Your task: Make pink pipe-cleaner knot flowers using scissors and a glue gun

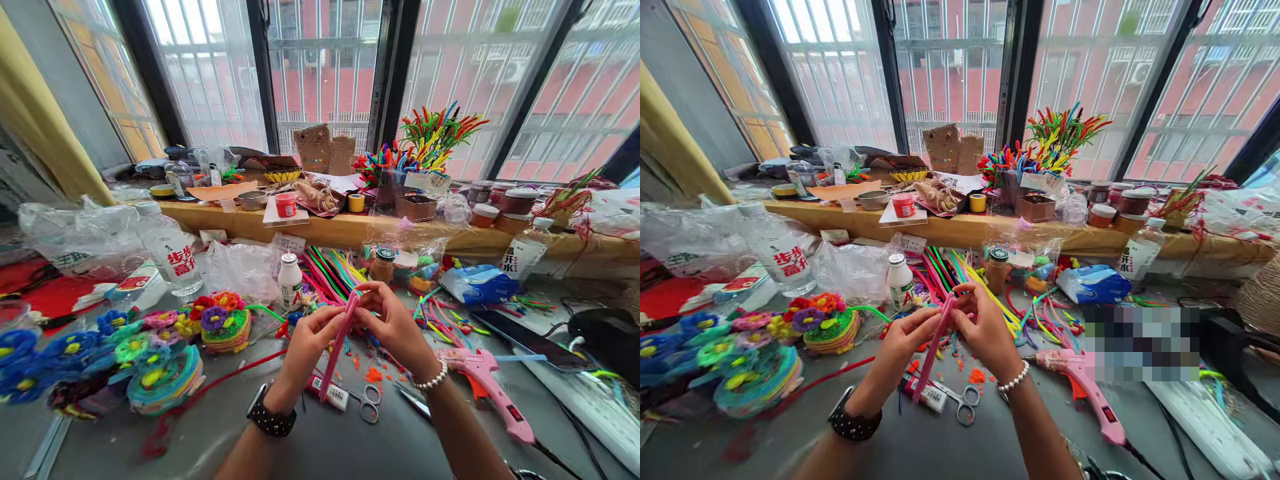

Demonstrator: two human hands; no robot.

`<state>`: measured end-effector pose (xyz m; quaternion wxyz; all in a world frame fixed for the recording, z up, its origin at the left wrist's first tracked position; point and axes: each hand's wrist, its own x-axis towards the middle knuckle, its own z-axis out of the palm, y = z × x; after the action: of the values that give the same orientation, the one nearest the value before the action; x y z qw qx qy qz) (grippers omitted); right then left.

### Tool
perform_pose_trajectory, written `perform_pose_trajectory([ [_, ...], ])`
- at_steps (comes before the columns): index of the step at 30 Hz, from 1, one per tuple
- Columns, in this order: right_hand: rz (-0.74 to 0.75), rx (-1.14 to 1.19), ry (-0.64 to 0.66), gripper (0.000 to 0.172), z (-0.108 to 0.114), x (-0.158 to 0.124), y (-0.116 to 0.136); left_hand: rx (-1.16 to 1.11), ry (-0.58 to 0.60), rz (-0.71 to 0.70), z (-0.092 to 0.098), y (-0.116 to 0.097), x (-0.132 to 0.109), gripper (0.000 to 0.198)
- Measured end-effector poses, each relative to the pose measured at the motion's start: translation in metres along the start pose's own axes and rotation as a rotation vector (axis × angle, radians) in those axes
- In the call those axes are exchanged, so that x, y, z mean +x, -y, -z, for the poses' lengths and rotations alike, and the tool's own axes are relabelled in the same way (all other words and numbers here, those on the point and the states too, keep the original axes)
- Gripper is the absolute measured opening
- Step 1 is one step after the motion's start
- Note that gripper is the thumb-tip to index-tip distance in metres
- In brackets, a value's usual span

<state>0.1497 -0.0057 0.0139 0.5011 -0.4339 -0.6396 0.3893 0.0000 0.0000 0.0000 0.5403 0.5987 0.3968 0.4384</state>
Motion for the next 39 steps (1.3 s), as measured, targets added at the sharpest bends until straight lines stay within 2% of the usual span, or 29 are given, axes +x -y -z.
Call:
perform_pose_trajectory([
  [3,-0.016,-0.006,-0.026,0.024,-0.004,0.001,-0.003,0.096,-0.026,-0.092,-0.004,0.002,0.001,0.022],
  [8,-0.042,-0.14,-0.053,0.016,-0.008,0.001,0.0,0.216,-0.059,-0.233,-0.006,0.007,0.001,0.02],
  [14,0.059,-0.32,-0.155,0.012,-0.014,0.0,0.003,0.425,-0.127,-0.368,-0.008,0.006,-0.003,0.017],
  [19,0.174,-0.468,-0.203,0.008,-0.022,-0.004,0.007,0.647,-0.291,-0.479,-0.011,0.006,-0.004,0.013],
  [23,0.263,-0.592,-0.251,0.008,-0.028,-0.008,0.008,0.686,-0.41,-0.557,-0.01,0.009,-0.005,0.007],
  [25,0.281,-0.582,-0.259,0.009,-0.029,-0.008,0.008,0.594,-0.354,-0.52,-0.009,0.007,-0.006,0.006],
  [29,0.249,-0.412,-0.227,0.012,-0.025,-0.008,0.012,0.118,-0.043,-0.255,-0.006,-0.001,-0.007,0.011],
  [30,0.241,-0.367,-0.21,0.012,-0.024,-0.008,0.013,0.003,0.001,-0.189,-0.005,-0.003,-0.007,0.013],
  [33,0.235,-0.255,-0.169,0.012,-0.02,-0.007,0.015,-0.195,0.051,-0.064,-0.004,-0.007,-0.006,0.014],
  [36,0.254,-0.231,-0.147,0.023,-0.017,-0.008,0.015,-0.251,0.069,0.0,-0.004,-0.007,-0.005,0.013],
  [39,0.273,-0.26,-0.148,0.02,-0.016,-0.009,0.016,-0.291,0.088,0.041,-0.003,-0.006,-0.005,0.013],
])
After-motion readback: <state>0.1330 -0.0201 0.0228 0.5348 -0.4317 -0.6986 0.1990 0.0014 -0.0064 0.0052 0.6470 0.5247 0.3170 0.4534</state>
